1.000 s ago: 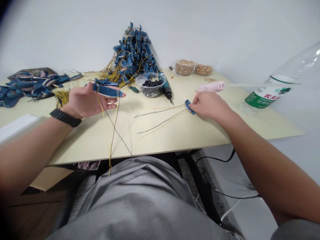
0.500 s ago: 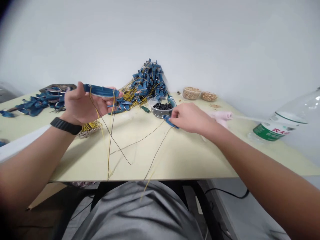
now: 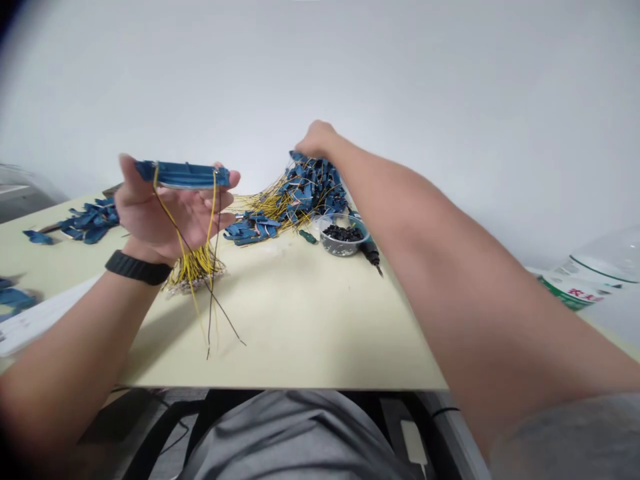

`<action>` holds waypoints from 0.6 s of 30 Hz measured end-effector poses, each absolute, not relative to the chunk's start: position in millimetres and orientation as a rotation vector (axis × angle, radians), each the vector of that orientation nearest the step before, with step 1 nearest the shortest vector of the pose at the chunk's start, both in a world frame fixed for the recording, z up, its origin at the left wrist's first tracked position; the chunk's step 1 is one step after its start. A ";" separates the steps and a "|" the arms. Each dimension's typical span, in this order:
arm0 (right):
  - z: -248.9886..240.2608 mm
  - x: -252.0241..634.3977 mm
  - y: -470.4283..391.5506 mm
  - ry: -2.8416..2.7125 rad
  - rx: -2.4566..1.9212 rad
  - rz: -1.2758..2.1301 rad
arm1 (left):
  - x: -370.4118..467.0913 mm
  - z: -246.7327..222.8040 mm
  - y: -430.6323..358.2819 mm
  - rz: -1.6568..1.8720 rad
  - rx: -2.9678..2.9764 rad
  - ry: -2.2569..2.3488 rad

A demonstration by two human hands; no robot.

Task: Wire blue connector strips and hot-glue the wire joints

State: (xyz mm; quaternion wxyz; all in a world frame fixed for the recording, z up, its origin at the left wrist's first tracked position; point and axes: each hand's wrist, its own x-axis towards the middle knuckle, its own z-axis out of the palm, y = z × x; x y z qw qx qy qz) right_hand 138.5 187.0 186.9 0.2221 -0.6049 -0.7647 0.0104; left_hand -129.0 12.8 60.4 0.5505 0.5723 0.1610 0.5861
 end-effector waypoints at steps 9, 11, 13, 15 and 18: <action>176.0 128.0 101.4 -2.385 -1.246 0.372 | -113.6 18.0 47.0 1.158 1.286 0.430; 165.3 114.0 70.4 -2.451 -1.183 0.436 | -109.4 11.7 48.8 1.132 1.263 0.461; 158.3 108.3 47.1 -2.498 -1.147 0.489 | -106.2 7.4 49.0 1.108 1.255 0.484; 156.0 112.2 30.8 -2.530 -1.126 0.528 | -103.5 4.6 48.1 1.091 1.257 0.496; 158.3 128.4 14.9 -2.544 -1.130 0.516 | -99.6 2.4 46.5 1.074 1.253 0.528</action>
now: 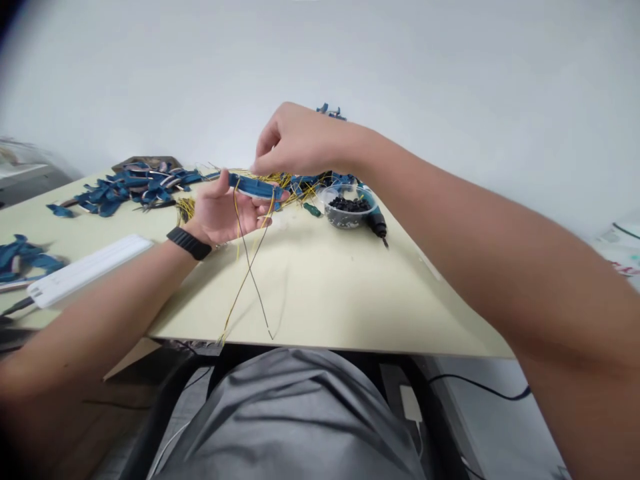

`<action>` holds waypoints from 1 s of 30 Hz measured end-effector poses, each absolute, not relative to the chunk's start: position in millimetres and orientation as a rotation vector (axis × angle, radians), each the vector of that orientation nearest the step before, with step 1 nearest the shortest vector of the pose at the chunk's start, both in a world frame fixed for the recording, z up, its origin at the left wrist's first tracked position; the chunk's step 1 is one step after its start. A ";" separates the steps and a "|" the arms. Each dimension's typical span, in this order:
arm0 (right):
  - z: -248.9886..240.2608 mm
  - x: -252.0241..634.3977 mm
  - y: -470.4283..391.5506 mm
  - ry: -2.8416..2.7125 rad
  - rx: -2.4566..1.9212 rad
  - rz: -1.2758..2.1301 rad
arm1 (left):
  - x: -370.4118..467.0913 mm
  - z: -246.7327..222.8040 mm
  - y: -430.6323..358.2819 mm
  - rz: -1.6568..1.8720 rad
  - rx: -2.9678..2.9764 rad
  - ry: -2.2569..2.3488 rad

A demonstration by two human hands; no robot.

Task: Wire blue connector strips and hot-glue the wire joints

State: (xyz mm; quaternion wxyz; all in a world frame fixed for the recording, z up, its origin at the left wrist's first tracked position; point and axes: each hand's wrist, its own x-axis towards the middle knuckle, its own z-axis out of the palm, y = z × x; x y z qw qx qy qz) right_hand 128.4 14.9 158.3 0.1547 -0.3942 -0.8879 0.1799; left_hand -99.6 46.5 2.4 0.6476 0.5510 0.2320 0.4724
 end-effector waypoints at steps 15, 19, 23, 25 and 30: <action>138.4 155.7 8.7 -2.512 -1.201 0.465 | -74.9 -10.6 40.5 0.973 1.256 0.518; 135.4 173.6 7.2 -2.462 -1.311 0.370 | -72.6 1.3 31.3 1.011 1.229 0.577; 123.7 209.5 0.9 -2.374 -1.494 0.305 | -72.2 10.6 28.7 1.163 1.229 0.699; 115.2 233.2 -5.0 -2.312 -1.614 0.299 | -69.1 10.5 28.6 1.300 1.182 0.871; 89.1 296.3 -28.3 -2.196 -1.855 0.273 | -55.6 4.0 24.1 1.429 1.314 1.026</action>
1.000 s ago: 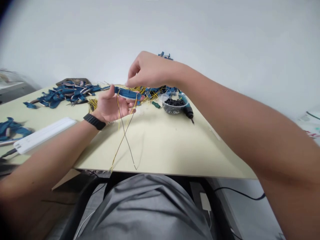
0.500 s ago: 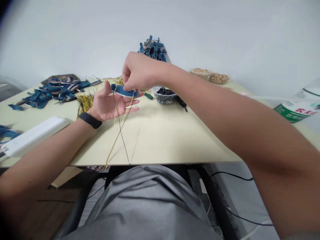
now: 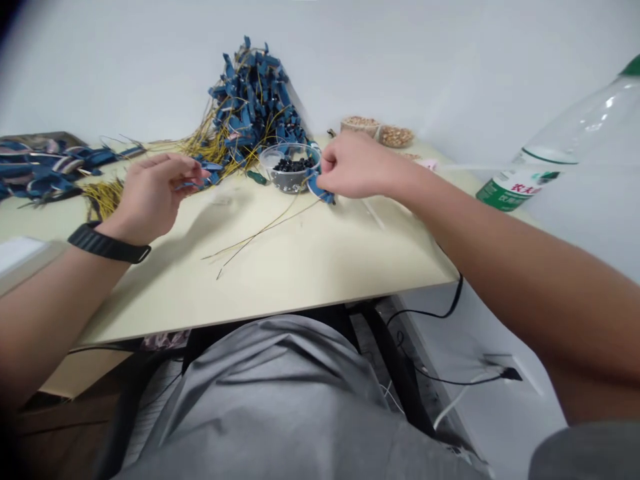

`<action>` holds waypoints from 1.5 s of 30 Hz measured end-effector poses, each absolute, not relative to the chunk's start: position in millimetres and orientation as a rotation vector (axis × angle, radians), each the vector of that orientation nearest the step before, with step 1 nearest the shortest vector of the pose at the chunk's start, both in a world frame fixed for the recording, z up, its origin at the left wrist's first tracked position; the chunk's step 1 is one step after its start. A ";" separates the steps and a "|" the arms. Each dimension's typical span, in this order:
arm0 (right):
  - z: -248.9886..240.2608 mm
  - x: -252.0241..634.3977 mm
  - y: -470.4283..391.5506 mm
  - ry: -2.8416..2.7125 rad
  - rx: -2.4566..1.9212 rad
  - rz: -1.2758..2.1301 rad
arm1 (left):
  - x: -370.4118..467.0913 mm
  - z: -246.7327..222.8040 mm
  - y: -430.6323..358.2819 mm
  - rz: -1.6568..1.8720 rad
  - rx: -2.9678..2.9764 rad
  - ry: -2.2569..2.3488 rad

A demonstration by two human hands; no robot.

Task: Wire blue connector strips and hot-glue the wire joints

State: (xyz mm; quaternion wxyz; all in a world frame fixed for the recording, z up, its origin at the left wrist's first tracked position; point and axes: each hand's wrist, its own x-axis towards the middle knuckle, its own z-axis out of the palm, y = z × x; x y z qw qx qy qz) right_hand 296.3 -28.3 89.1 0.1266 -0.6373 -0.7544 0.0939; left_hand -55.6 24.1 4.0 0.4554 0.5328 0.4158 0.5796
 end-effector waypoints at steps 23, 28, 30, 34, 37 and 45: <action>21.6 380.4 -43.1 -2.121 -2.181 0.180 | -34.3 0.4 32.4 1.659 1.505 1.072; 27.8 373.9 -50.1 -2.127 -2.180 0.147 | -33.4 -1.2 33.5 1.677 1.525 1.066; 29.9 371.2 -53.2 -2.111 -2.169 0.141 | -32.9 -1.5 33.4 1.669 1.535 1.074; 30.4 371.0 -54.5 -2.112 -2.182 0.106 | -32.6 -0.9 32.0 1.647 1.554 1.108; 28.3 374.4 -51.9 -2.112 -2.175 0.082 | -32.9 -0.9 31.1 1.617 1.578 1.136; 40.4 374.3 -54.5 -2.133 -2.286 -0.096 | -36.6 -2.6 29.9 1.520 1.698 1.223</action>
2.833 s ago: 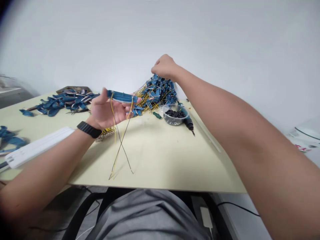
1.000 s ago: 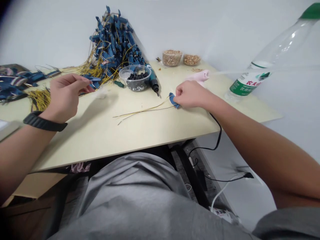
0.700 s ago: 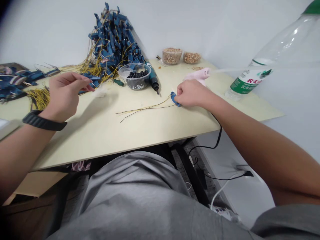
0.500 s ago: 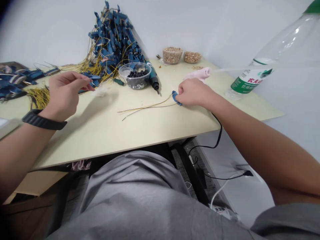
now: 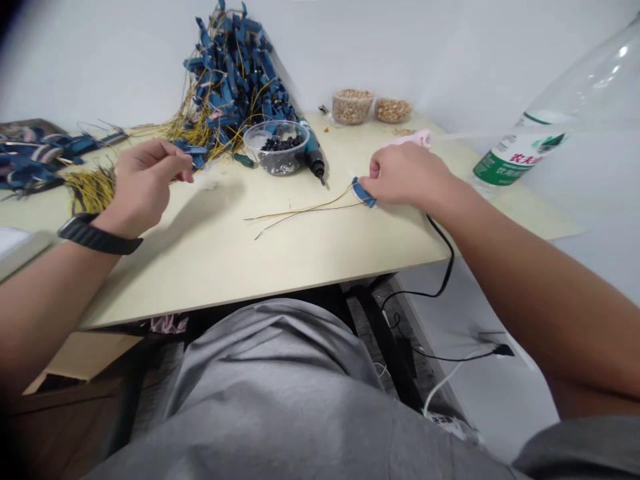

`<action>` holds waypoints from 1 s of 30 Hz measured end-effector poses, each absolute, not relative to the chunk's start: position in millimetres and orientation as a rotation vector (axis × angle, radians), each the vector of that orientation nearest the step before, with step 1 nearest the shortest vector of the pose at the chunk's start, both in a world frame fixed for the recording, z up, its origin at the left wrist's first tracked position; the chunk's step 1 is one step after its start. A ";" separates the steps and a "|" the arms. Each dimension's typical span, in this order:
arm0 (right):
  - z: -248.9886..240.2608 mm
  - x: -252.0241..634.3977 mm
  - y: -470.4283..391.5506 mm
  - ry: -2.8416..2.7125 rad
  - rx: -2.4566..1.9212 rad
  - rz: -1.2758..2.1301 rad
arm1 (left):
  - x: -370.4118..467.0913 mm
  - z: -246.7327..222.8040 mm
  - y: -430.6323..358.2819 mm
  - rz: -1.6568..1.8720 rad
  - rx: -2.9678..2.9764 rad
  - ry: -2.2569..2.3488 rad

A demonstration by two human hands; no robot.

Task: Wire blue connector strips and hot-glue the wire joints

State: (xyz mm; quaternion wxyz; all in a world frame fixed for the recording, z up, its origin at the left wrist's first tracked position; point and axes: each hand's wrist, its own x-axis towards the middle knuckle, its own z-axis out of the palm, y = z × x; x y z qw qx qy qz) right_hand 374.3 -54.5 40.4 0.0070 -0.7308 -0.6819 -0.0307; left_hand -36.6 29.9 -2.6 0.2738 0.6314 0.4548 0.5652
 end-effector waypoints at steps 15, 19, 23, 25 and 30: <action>51.6 190.0 -26.6 -2.268 -1.431 -0.071 | -56.0 -28.2 39.3 1.194 2.434 1.036; 19.7 186.8 -19.0 -2.300 -1.233 0.116 | -55.9 -29.2 40.6 1.174 2.477 1.051; 1.4 191.5 -20.4 -2.266 -1.078 0.250 | -62.3 -30.3 45.9 1.085 2.500 1.133; -0.2 191.3 -22.0 -2.245 -1.026 0.287 | -70.7 -28.5 52.6 1.113 2.468 1.282; 6.1 191.2 -26.7 -2.211 -1.052 0.332 | -115.5 -10.6 70.0 1.123 2.388 1.820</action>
